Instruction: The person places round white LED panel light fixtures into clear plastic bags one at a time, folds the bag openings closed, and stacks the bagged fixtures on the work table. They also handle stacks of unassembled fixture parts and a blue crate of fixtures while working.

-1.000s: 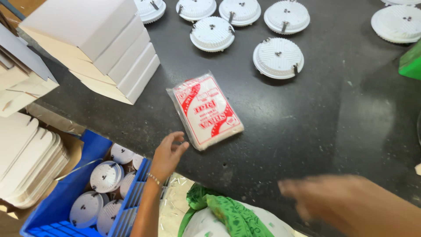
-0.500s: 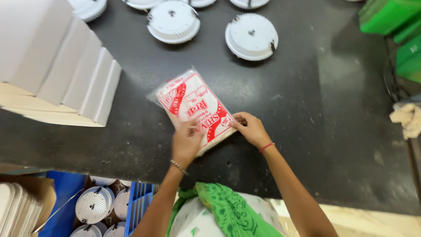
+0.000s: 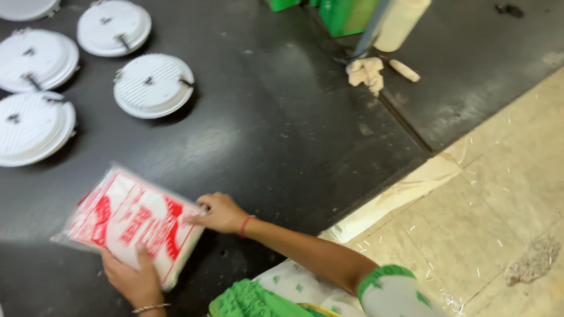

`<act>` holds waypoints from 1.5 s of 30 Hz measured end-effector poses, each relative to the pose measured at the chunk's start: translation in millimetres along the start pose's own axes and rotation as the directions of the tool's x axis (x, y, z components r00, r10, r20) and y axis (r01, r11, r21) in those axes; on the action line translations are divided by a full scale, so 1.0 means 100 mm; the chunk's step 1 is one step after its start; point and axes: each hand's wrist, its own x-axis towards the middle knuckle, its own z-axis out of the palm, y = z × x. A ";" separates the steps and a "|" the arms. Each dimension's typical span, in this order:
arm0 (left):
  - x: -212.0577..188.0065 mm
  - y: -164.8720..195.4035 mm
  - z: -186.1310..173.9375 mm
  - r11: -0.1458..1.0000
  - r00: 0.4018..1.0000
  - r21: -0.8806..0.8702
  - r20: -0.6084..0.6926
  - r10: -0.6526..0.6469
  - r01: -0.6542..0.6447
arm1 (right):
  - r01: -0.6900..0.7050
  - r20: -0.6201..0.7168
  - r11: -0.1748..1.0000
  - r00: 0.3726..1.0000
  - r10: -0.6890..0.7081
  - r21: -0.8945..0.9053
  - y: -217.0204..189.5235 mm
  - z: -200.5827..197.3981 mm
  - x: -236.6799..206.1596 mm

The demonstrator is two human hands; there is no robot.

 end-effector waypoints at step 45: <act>-0.33 4.06 2.13 0.807 0.794 -0.245 0.173 0.582 -0.538 | 0.072 -0.554 0.883 0.754 -0.352 -0.464 1.49 -3.31 -0.71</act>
